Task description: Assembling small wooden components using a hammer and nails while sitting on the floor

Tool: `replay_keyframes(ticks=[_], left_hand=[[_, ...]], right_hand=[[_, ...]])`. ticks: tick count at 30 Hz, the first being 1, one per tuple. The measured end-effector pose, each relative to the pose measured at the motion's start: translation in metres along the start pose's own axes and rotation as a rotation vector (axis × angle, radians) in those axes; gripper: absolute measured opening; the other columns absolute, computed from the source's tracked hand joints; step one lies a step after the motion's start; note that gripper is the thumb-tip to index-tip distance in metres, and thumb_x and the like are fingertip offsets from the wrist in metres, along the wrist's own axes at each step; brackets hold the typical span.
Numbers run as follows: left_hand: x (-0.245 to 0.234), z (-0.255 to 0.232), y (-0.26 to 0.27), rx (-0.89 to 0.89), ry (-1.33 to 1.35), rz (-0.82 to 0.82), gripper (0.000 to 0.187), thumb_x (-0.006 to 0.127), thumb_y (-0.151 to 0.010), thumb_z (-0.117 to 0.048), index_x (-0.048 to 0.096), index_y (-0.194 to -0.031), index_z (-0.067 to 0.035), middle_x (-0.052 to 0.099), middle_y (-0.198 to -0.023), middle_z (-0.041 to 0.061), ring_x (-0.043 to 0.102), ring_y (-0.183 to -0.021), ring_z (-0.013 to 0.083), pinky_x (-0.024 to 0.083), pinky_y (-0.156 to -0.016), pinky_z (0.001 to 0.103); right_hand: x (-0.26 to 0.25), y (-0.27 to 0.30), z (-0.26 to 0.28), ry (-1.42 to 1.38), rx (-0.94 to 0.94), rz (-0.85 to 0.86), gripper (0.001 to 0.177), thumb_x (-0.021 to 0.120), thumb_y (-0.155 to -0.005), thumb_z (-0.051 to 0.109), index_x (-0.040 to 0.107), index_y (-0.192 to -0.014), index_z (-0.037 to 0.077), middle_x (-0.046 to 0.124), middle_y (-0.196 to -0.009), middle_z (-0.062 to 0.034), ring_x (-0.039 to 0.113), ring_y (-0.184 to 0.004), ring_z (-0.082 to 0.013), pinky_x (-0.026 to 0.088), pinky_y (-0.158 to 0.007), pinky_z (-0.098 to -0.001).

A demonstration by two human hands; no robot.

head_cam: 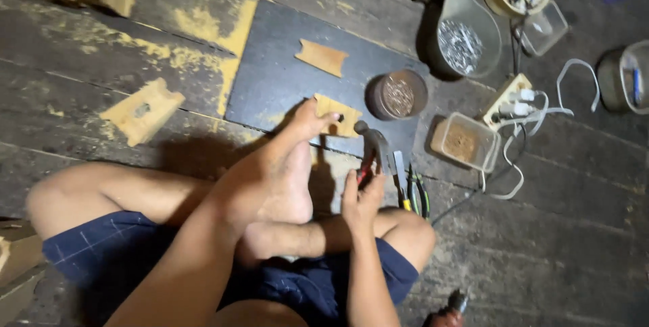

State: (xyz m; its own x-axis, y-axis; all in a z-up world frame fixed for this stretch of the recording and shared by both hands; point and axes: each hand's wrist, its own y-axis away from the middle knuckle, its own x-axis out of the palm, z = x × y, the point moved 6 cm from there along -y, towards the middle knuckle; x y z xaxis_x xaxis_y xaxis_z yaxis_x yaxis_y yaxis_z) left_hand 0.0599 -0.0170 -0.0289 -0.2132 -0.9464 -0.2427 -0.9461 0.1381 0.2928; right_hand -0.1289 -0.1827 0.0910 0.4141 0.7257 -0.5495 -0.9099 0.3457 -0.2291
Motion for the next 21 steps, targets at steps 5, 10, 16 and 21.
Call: replay_keyframes(ticks=[5, 10, 16, 21], left_hand=[[0.004, 0.002, 0.001, -0.038, -0.054, 0.016, 0.060, 0.082, -0.081, -0.049, 0.066, -0.108, 0.002, 0.074, -0.105, 0.023, 0.072, -0.105, 0.0362, 0.059, -0.086, 0.046], [-0.002, 0.003, -0.002, -0.052, -0.070, 0.033, 0.062, 0.082, -0.082, -0.053, 0.065, -0.108, 0.001, 0.073, -0.107, 0.024, 0.071, -0.108, 0.0383, 0.058, -0.088, 0.047], [0.003, 0.003, 0.004, -0.071, -0.066, 0.011, 0.065, 0.082, -0.082, -0.050, 0.063, -0.113, 0.004, 0.071, -0.111, 0.029, 0.068, -0.113, 0.0418, 0.056, -0.093, 0.049], [0.003, 0.023, -0.009, -0.044, -0.022, -0.009, 0.060, 0.085, -0.080, -0.047, 0.067, -0.107, 0.003, 0.073, -0.103, 0.024, 0.071, -0.105, 0.0383, 0.058, -0.086, 0.045]], right_hand=[[0.017, -0.002, 0.000, -0.044, -0.044, 0.109, 0.036, 0.067, -0.093, 0.007, 0.058, -0.127, -0.001, 0.065, -0.093, -0.0243, 0.068, -0.085, -0.0396, 0.055, -0.077, -0.0476], [0.017, -0.001, -0.004, 0.003, -0.107, -0.077, 0.027, 0.071, -0.096, 0.015, 0.063, -0.119, 0.002, 0.065, -0.092, -0.0166, 0.068, -0.082, -0.0326, 0.055, -0.078, -0.0378], [0.002, -0.008, 0.024, 0.051, 0.039, -0.012, 0.022, 0.074, -0.092, 0.022, 0.062, -0.104, 0.008, 0.068, -0.077, -0.0129, 0.071, -0.072, -0.0281, 0.055, -0.065, -0.0360], [0.005, -0.021, 0.065, -0.004, -0.070, 0.148, 0.033, 0.065, -0.087, 0.000, 0.059, -0.118, -0.010, 0.066, -0.089, -0.0359, 0.066, -0.087, -0.0581, 0.054, -0.078, -0.0578]])
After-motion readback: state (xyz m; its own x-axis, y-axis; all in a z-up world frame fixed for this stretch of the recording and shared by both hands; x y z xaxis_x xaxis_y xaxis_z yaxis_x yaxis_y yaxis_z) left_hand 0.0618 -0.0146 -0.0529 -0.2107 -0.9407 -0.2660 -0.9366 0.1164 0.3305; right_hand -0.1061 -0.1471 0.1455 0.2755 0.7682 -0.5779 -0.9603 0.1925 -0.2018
